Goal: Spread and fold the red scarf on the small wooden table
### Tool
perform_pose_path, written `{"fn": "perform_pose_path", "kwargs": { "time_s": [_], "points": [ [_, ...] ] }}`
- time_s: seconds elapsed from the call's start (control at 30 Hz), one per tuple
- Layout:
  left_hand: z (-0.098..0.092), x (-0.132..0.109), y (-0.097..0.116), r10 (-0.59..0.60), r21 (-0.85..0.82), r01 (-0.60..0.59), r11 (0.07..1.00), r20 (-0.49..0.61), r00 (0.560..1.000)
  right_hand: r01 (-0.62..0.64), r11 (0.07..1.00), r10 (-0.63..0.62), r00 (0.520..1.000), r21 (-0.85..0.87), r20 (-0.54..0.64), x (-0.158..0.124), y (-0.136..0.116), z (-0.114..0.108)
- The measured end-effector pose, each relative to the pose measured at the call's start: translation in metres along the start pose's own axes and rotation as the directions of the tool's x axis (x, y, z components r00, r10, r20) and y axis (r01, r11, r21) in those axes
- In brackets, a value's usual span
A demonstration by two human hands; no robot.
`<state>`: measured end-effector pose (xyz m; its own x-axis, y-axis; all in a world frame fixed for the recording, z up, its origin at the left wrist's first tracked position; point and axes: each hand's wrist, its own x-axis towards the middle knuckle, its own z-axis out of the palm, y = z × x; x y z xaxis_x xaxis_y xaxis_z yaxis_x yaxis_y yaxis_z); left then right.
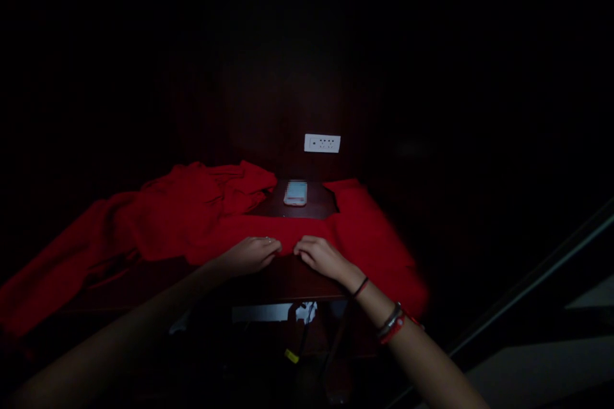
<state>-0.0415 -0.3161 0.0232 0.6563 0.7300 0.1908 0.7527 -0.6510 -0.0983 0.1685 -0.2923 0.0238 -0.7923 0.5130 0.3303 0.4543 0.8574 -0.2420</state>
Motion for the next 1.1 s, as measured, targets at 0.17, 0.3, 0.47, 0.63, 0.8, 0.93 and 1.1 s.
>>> {"fn": "perform_pose_path", "kwargs": {
  "time_s": [0.17,0.3,0.47,0.63,0.8,0.93,1.1],
  "points": [
    [-0.006,-0.001,-0.011,0.01,-0.042,-0.009,0.999,0.033,0.999,-0.015,0.991,0.017,1.0,-0.131,0.013,-0.007,-0.006,0.006],
    [-0.007,-0.003,-0.015,0.031,0.059,-0.033,0.998,0.035,0.999,-0.049,0.969,0.042,0.999,-0.241,-0.035,-0.01,-0.005,0.012],
    [-0.002,-0.005,-0.007,0.087,0.197,-0.077,0.977,-0.04,0.995,-0.056,0.956,0.025,0.993,-0.288,-0.111,-0.012,-0.001,0.015],
    [0.009,-0.01,-0.004,0.106,0.26,-0.087,0.962,-0.061,0.992,-0.067,0.93,0.025,0.993,-0.362,-0.118,-0.013,-0.003,0.015],
    [0.006,-0.011,-0.012,0.147,0.279,-0.137,0.951,-0.018,0.989,-0.043,0.912,0.009,0.996,-0.408,-0.086,-0.012,-0.005,0.011],
    [-0.001,-0.011,-0.011,0.124,0.216,-0.114,0.97,-0.033,0.992,-0.042,0.902,0.009,0.997,-0.43,-0.077,-0.012,-0.006,0.009],
    [0.005,-0.021,-0.006,0.101,0.076,-0.1,0.992,-0.013,0.995,0.027,0.928,-0.009,0.999,-0.373,0.051,-0.022,-0.008,0.013]
  ]
}}
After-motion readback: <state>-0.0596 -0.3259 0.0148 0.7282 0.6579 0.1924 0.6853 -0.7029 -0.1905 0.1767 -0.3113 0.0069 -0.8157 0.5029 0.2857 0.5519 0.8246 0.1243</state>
